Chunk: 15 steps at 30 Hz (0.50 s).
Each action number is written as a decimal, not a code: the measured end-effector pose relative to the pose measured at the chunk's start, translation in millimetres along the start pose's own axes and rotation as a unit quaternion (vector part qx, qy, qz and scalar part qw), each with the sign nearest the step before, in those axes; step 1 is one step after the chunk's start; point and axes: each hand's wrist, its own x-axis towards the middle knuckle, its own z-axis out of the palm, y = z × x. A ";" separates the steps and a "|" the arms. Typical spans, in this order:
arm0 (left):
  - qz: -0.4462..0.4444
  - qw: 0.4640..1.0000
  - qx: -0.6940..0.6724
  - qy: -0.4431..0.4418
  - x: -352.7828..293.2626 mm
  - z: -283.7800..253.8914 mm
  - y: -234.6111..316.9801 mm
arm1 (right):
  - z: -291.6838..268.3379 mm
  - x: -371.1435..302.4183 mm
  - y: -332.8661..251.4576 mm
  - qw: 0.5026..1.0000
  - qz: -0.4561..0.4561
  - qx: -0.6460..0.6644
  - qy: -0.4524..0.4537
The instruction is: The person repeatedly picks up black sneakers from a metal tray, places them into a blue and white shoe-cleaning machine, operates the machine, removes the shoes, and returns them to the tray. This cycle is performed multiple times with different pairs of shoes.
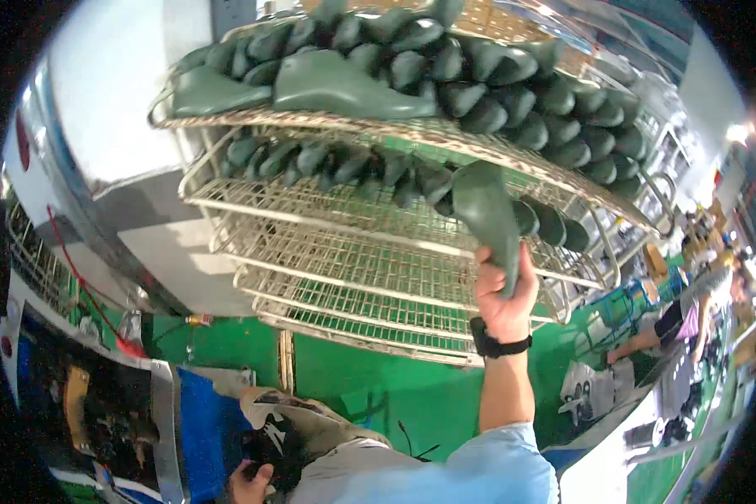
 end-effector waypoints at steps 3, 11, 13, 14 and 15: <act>0.075 0.994 0.072 0.012 23.6 6.4 -21.4 | -3.2 16.0 -60.1 0.996 -0.029 0.084 0.002; 0.080 0.992 -0.065 0.068 -52.0 -47.7 -12.4 | -44.4 129.7 -142.6 0.972 -0.036 -0.056 0.224; 0.131 0.937 -0.182 0.268 -144.3 -88.1 -138.2 | -59.9 130.2 -146.8 0.992 0.085 -0.078 0.050; 0.169 0.879 -0.218 0.389 -200.5 -100.0 -204.1 | -67.3 126.1 -149.4 0.987 0.124 -0.097 -0.025; 0.201 0.809 -0.221 0.506 -270.0 -104.8 -260.8 | -45.8 113.8 -89.4 0.938 -0.117 -0.279 0.172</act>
